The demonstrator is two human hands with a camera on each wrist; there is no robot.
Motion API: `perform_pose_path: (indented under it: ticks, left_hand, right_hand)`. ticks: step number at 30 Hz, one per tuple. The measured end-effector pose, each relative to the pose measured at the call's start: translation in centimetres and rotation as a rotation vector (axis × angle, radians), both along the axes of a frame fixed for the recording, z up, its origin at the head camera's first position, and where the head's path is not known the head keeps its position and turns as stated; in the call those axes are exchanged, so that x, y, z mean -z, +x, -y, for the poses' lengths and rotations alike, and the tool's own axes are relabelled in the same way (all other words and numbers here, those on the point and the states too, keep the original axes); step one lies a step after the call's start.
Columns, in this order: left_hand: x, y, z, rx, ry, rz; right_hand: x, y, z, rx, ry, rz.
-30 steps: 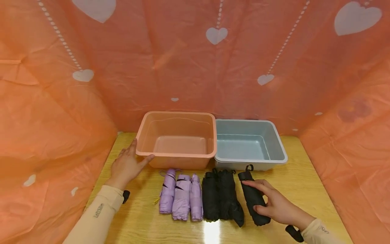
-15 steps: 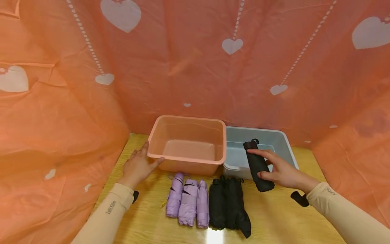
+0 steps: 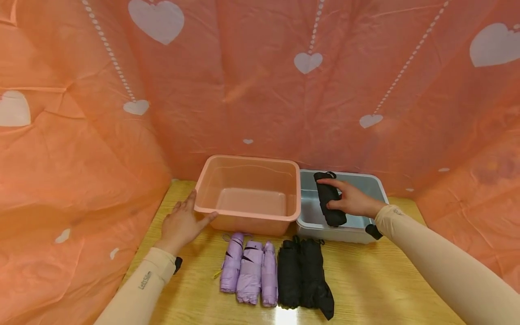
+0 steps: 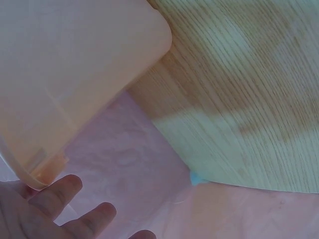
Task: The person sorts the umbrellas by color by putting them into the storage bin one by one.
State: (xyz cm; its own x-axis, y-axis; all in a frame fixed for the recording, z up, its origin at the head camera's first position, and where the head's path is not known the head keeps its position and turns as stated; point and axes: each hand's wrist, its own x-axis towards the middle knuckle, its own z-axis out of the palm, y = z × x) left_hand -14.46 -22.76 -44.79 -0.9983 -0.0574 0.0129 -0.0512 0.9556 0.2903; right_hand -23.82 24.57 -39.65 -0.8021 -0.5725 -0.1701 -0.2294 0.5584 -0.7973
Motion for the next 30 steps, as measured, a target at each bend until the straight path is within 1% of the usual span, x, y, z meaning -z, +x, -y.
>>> perform_pose_path:
  ticks: [7, 9, 12, 13, 18, 23, 28, 30]
  left_hand:
    - [-0.1, 0.1, 0.1, 0.004, 0.006, -0.003]
    - [0.0, 0.1, 0.1, 0.005, 0.005, -0.005]
    - [0.1, 0.1, 0.2, 0.004, -0.001, -0.005]
    - [0.1, 0.1, 0.2, 0.005, -0.001, -0.005]
    - [0.3, 0.1, 0.3, 0.009, -0.001, -0.002]
    - [0.2, 0.2, 0.2, 0.005, -0.003, 0.014]
    - [0.2, 0.2, 0.1, 0.005, -0.002, 0.004]
    - [0.2, 0.2, 0.1, 0.008, -0.001, 0.004]
  right_hand:
    - [0.7, -1.3, 0.6, 0.020, 0.051, 0.048]
    - [1.1, -1.8, 0.7, 0.023, 0.070, 0.074]
    - [1.6, -2.4, 1.0, 0.038, 0.096, 0.143]
    - [1.8, -2.6, 1.0, 0.034, 0.106, 0.154]
    - [3.1, -3.6, 1.5, 0.035, 0.174, 0.169]
    - [4.0, -4.6, 2.0, 0.024, 0.250, 0.188]
    - [5.2, -5.4, 2.8, 0.019, 0.318, 0.219]
    - [5.7, -5.5, 3.1, 0.005, 0.348, 0.226]
